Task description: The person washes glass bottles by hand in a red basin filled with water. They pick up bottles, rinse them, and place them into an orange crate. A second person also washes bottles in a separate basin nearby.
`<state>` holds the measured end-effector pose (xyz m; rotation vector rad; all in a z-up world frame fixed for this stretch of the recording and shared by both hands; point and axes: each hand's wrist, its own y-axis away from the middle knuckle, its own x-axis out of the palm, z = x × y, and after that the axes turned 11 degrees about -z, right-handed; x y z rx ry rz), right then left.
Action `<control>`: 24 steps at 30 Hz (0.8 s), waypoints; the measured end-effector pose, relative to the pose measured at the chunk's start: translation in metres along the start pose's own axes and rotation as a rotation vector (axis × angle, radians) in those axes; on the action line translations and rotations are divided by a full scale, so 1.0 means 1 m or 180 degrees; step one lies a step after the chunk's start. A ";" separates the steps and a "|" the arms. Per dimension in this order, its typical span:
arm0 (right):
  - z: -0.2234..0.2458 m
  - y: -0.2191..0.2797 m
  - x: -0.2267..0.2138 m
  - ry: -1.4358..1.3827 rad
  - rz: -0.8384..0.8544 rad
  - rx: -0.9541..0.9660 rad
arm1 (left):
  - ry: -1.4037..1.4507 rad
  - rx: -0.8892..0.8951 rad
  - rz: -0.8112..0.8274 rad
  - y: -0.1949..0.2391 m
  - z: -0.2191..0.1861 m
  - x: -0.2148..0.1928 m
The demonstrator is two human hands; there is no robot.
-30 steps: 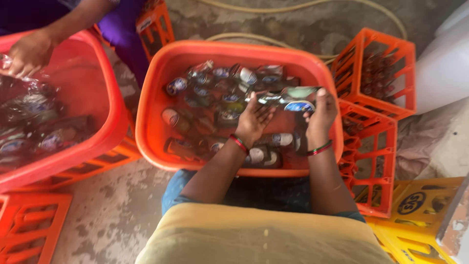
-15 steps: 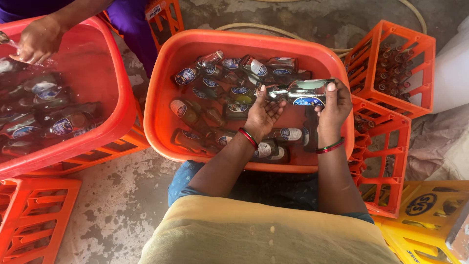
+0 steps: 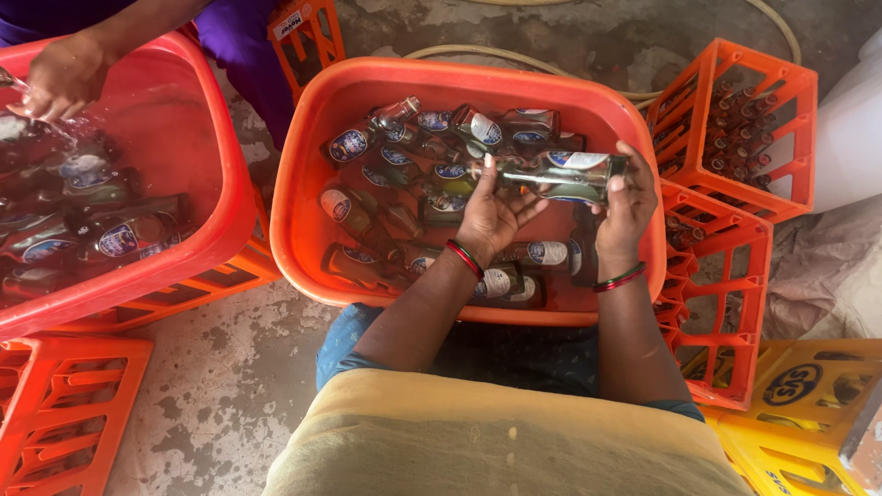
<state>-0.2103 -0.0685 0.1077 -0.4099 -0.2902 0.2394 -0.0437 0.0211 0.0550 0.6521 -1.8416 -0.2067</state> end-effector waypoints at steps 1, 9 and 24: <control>-0.002 0.000 -0.003 0.0004 0.0168 -0.0192 | 0.0044 0.0046 0.0217 0.001 -0.002 0.002; -0.011 0.003 -0.011 -0.0570 0.0588 -0.0347 | 0.0339 0.0342 0.0633 -0.009 -0.007 -0.006; 0.049 0.038 0.039 0.0641 0.1497 -0.1712 | 0.0712 -0.0045 0.0780 -0.029 -0.007 -0.019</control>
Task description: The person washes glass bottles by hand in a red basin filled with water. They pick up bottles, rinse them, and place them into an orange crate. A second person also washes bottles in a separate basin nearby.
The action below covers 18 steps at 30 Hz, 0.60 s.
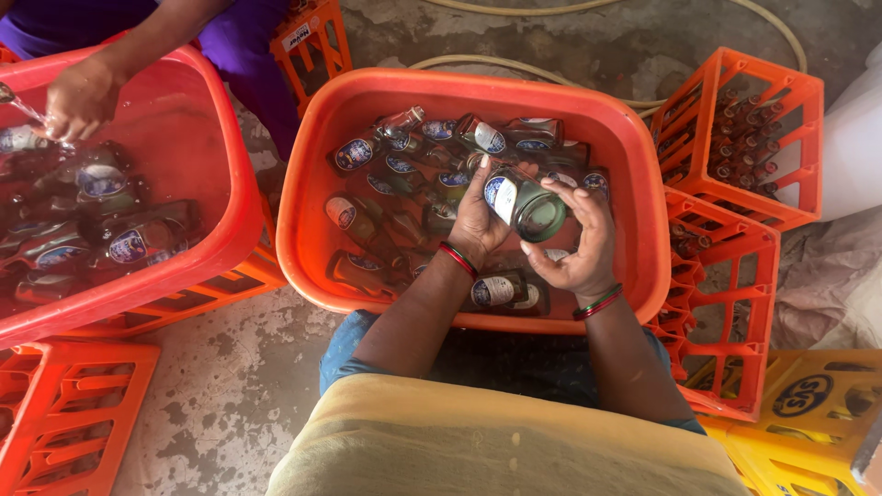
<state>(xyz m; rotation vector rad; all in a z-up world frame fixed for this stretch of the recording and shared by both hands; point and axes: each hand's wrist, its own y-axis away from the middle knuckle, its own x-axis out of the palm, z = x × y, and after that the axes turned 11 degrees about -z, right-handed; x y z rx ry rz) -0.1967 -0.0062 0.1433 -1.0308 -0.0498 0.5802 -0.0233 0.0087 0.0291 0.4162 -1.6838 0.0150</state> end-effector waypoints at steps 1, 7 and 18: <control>0.004 -0.003 0.000 0.0066 0.0024 -0.0055 | -0.0041 -0.0004 0.0024 0.000 0.000 0.001; 0.019 -0.012 0.002 0.0906 0.0083 -0.0507 | 0.0064 -0.0195 -0.0104 0.008 -0.002 0.012; 0.026 -0.042 -0.025 0.0260 -0.0095 0.1712 | -0.2184 0.1846 0.0497 0.047 -0.013 0.073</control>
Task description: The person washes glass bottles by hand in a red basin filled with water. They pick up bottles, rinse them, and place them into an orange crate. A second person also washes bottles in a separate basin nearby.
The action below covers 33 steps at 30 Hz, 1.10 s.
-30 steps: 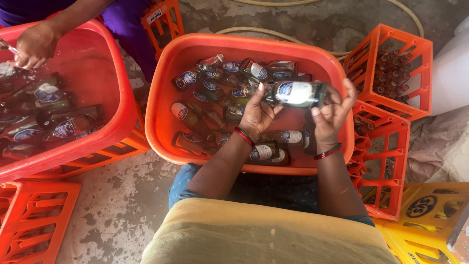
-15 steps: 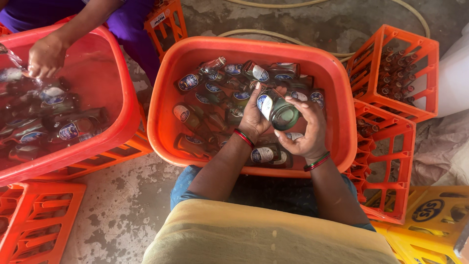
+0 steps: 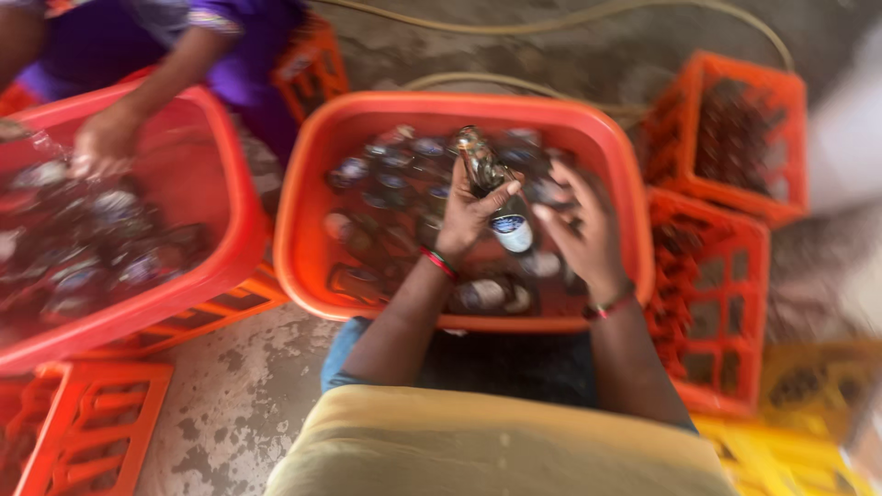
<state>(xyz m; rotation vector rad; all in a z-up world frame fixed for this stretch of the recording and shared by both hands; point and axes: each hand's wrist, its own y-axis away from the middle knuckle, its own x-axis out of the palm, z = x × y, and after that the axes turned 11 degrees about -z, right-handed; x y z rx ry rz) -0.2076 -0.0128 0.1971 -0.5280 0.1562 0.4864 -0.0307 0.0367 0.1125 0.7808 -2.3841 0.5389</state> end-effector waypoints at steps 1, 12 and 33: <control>0.005 0.004 -0.007 -0.0054 -0.0139 0.0313 | -0.0321 0.0159 0.0264 0.010 -0.001 0.012; -0.027 0.049 -0.188 0.0334 -0.1167 0.0369 | -0.3379 0.1798 0.1680 0.046 0.048 0.187; -0.535 0.035 -0.356 0.3261 -0.1160 0.2625 | -0.4386 0.0432 0.0930 0.020 0.142 0.022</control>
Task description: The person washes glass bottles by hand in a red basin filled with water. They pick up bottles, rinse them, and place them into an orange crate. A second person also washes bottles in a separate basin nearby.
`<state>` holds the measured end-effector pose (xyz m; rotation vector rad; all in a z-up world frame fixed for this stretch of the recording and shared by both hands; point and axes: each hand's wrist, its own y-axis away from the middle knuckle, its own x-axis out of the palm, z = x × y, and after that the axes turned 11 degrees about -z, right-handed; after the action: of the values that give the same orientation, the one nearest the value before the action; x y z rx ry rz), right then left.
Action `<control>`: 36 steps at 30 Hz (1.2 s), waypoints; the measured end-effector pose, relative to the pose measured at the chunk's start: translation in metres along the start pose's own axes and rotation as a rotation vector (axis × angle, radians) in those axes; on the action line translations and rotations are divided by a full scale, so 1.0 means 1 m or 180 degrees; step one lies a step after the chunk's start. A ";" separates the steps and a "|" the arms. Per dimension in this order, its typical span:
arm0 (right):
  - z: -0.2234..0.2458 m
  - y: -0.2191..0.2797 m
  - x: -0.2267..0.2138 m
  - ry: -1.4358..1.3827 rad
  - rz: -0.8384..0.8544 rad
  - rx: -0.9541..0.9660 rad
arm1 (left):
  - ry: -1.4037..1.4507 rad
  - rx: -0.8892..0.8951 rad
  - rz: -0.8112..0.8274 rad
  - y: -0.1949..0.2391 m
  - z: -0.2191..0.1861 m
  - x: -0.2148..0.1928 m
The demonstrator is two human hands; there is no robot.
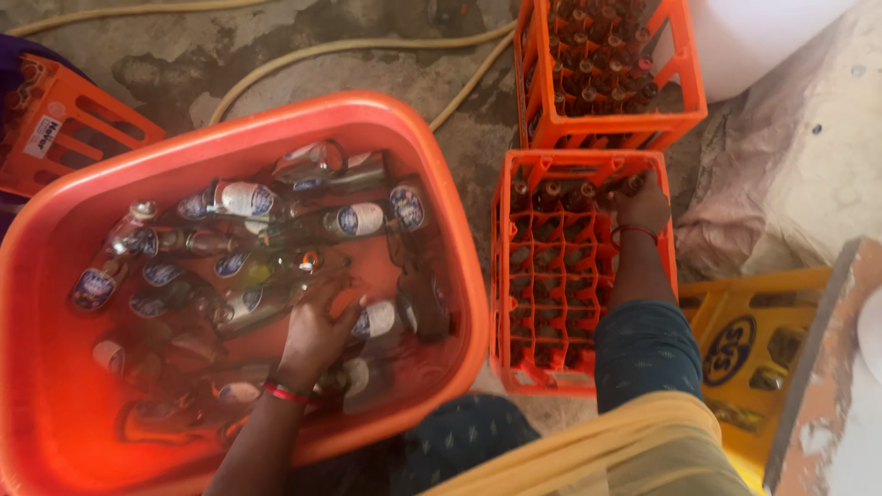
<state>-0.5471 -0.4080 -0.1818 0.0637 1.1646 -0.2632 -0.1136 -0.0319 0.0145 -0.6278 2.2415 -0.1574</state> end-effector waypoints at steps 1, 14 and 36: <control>-0.001 -0.008 0.005 -0.0027 -0.0039 -0.0005 | 0.0026 -0.0006 -0.0025 -0.005 0.000 0.003; -0.024 -0.031 0.066 -0.0851 0.0695 0.0499 | 0.0021 -0.0714 0.0276 0.002 -0.008 -0.006; 0.353 0.280 -0.081 -0.0207 0.1208 -0.3129 | -0.0929 -0.2074 0.0545 0.029 0.069 -0.152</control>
<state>-0.1927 -0.1889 0.0080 -0.5780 1.0871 0.6487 0.0119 0.0726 0.0591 -0.7300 2.0275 0.7313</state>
